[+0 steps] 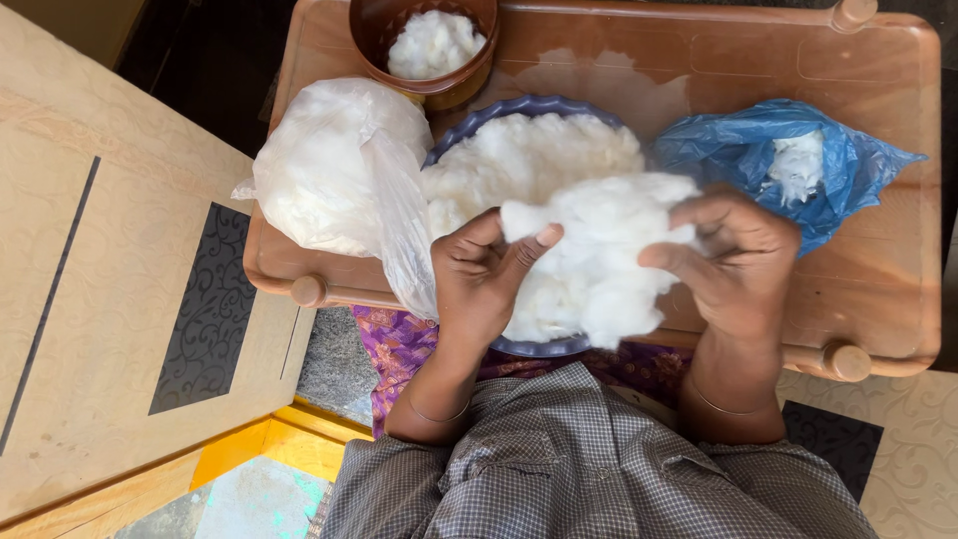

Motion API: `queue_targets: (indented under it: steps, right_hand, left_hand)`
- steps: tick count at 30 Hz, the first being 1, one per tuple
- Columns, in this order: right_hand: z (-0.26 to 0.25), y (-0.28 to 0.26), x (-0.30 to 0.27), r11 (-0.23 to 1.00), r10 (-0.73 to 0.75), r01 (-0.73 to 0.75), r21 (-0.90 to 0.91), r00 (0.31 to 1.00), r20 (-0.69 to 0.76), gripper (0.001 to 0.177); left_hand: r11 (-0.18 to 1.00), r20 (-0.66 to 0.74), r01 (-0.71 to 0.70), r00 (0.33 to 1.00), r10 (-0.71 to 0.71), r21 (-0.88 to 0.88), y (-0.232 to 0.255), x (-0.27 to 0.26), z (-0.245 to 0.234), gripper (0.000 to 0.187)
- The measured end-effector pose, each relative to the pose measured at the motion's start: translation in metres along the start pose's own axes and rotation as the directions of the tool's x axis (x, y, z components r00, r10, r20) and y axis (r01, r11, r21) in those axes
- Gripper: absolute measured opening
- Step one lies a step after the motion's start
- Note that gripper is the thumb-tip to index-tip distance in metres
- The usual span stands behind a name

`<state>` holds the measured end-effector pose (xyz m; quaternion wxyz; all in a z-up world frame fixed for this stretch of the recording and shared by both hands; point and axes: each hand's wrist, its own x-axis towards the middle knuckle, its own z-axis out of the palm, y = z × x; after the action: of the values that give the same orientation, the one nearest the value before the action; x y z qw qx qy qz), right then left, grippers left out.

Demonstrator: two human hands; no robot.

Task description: The person pulls apart clumps of raw cotton by hand to separate and fluff the fibers, moving them from a plastic bag into a blue bowl.

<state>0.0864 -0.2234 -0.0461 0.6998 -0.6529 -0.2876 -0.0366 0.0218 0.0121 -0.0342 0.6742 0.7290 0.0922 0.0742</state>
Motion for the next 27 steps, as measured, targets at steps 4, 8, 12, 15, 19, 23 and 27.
queue_targets:
  steps: [4,8,12,15,19,23,27]
  right_hand:
    - [0.006,-0.019,0.006,0.980,0.003,-0.042,0.193,0.981,0.194,0.049]
    - [0.020,-0.035,0.010,0.969,0.062,-0.118,0.215,0.966,0.250,0.070]
    - [0.026,-0.042,0.008,0.991,0.086,-0.107,0.078,0.969,0.233,0.064]
    - [0.027,-0.040,0.002,0.996,0.075,-0.080,0.029,0.986,0.151,0.049]
    - [0.023,-0.026,0.000,0.958,-0.045,0.050,-0.282,0.999,0.027,0.024]
    - [0.009,-0.021,0.003,0.955,-0.133,0.121,-0.271,0.991,-0.024,0.007]
    - [0.002,-0.016,0.001,0.970,-0.111,0.109,-0.216,0.994,0.000,0.014]
  left_hand:
    - [0.982,0.156,-0.032,0.986,0.062,-0.188,0.011,-0.001,0.005,0.032]
    - [0.894,0.203,-0.176,0.939,0.278,-0.412,0.014,-0.007,0.001,0.044]
    - [0.947,0.183,-0.204,0.950,0.253,-0.249,0.012,-0.008,0.004,0.039]
    - [0.950,0.148,-0.105,0.977,0.154,-0.294,0.009,-0.008,0.007,0.024]
    - [0.906,0.072,-0.227,0.960,0.269,-0.356,0.004,-0.007,0.003,0.018]
    - [0.896,-0.014,-0.193,0.979,0.205,-0.399,0.001,-0.003,-0.006,0.014]
    - [0.927,0.015,-0.168,0.983,0.183,-0.335,0.003,-0.003,-0.004,0.012]
